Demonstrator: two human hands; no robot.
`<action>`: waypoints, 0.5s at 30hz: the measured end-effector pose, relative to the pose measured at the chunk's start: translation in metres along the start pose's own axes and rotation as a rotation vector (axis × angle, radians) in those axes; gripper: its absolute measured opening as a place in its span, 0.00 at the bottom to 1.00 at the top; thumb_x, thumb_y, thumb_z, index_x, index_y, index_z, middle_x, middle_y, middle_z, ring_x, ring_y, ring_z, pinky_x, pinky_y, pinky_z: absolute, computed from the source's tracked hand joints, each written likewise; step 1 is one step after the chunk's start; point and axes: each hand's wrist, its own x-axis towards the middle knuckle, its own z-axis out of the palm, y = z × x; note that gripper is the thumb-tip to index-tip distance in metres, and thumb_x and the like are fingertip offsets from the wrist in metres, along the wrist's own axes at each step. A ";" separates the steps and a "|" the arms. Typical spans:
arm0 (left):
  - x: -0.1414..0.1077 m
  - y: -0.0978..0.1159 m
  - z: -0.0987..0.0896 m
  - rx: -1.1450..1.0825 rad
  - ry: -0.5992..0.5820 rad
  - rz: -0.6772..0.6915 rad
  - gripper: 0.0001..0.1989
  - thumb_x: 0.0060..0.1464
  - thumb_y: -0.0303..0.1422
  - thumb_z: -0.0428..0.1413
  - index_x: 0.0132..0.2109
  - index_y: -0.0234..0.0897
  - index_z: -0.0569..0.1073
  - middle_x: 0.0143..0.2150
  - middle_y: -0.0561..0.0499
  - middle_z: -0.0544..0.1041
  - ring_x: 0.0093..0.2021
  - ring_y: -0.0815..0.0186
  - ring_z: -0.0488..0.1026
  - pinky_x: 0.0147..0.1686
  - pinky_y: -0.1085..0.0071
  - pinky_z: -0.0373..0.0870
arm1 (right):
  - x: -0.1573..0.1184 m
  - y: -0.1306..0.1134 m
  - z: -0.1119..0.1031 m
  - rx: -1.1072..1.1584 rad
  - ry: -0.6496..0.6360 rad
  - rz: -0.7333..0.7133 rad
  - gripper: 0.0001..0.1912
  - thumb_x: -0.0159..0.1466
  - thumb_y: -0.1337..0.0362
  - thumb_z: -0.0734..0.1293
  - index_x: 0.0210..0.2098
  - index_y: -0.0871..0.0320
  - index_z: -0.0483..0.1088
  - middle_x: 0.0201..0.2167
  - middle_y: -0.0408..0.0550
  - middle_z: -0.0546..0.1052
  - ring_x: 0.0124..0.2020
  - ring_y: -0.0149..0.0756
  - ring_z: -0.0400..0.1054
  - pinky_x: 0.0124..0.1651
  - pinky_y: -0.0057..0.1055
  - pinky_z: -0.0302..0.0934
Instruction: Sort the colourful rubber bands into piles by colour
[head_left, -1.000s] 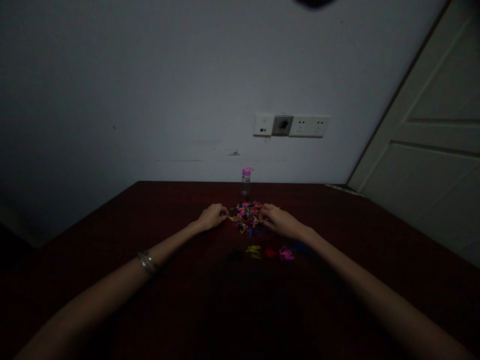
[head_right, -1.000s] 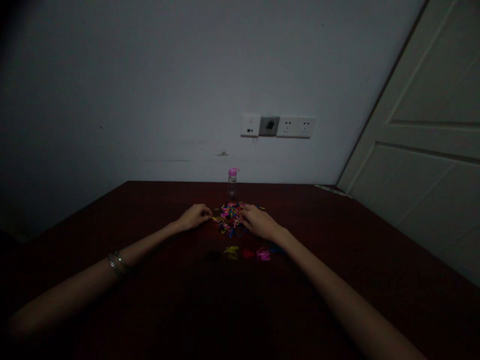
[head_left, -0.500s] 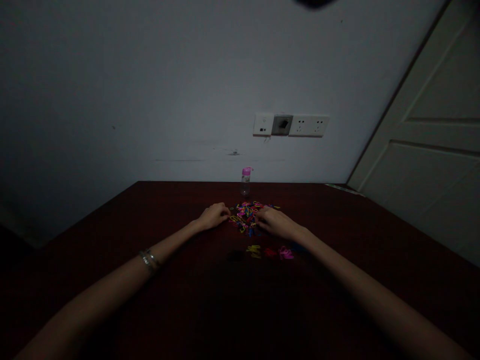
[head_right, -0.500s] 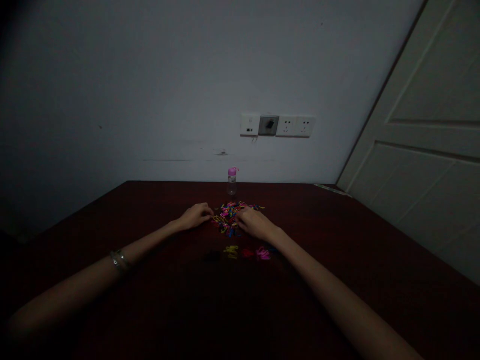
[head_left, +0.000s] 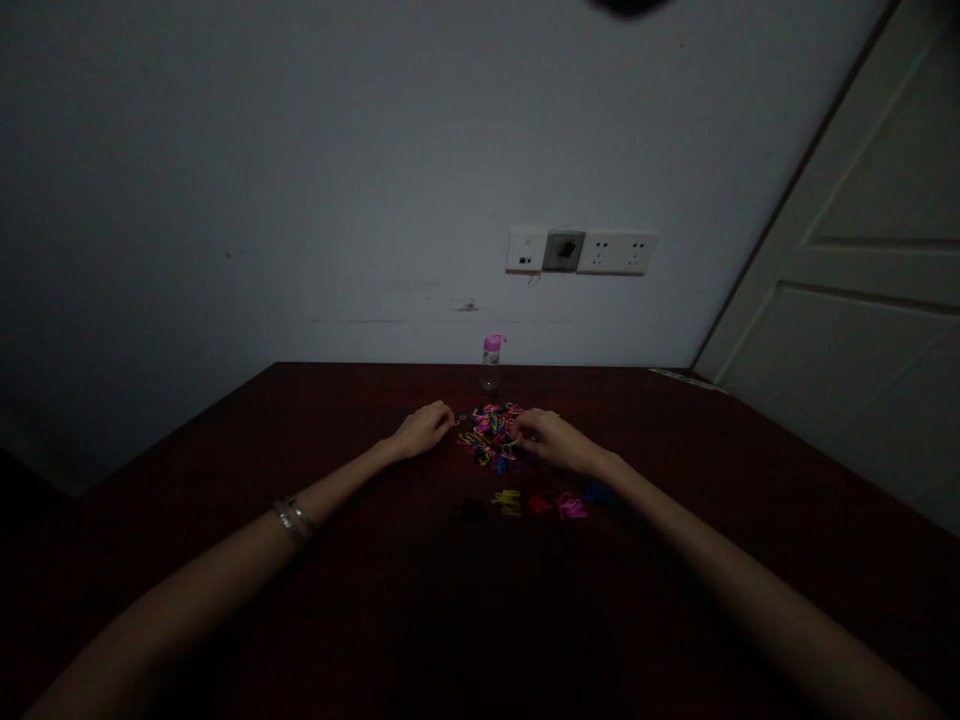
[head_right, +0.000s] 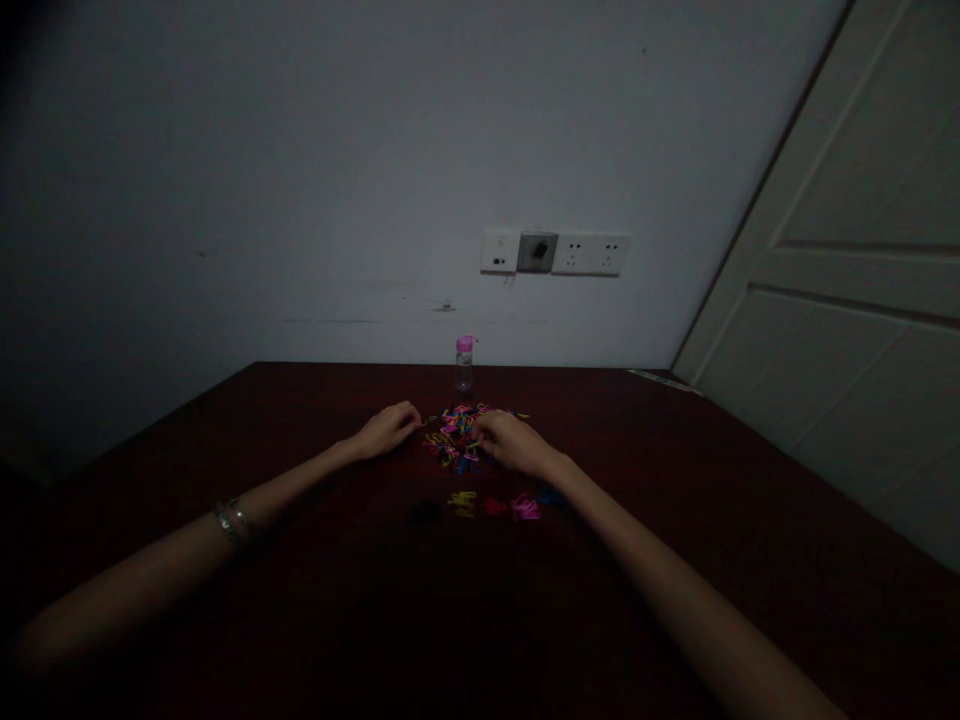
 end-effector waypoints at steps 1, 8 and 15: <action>0.000 0.002 -0.001 -0.025 0.010 0.013 0.08 0.54 0.31 0.46 0.37 0.35 0.68 0.39 0.48 0.70 0.37 0.67 0.67 0.37 0.72 0.63 | 0.000 0.001 0.000 0.028 0.009 0.002 0.06 0.55 0.73 0.62 0.31 0.60 0.68 0.30 0.46 0.71 0.31 0.32 0.63 0.35 0.27 0.54; -0.017 0.058 -0.007 -0.185 -0.120 0.207 0.08 0.53 0.31 0.48 0.35 0.35 0.71 0.35 0.50 0.71 0.35 0.69 0.66 0.36 0.73 0.63 | -0.013 -0.003 -0.001 0.248 -0.005 0.038 0.05 0.56 0.71 0.62 0.32 0.61 0.68 0.28 0.44 0.71 0.27 0.29 0.62 0.31 0.25 0.56; -0.025 0.091 0.005 -0.298 -0.265 0.264 0.07 0.48 0.28 0.52 0.34 0.34 0.74 0.33 0.51 0.71 0.31 0.72 0.66 0.30 0.77 0.62 | -0.030 -0.016 0.008 0.319 -0.051 0.093 0.05 0.57 0.68 0.62 0.32 0.61 0.69 0.26 0.43 0.70 0.26 0.28 0.61 0.30 0.24 0.56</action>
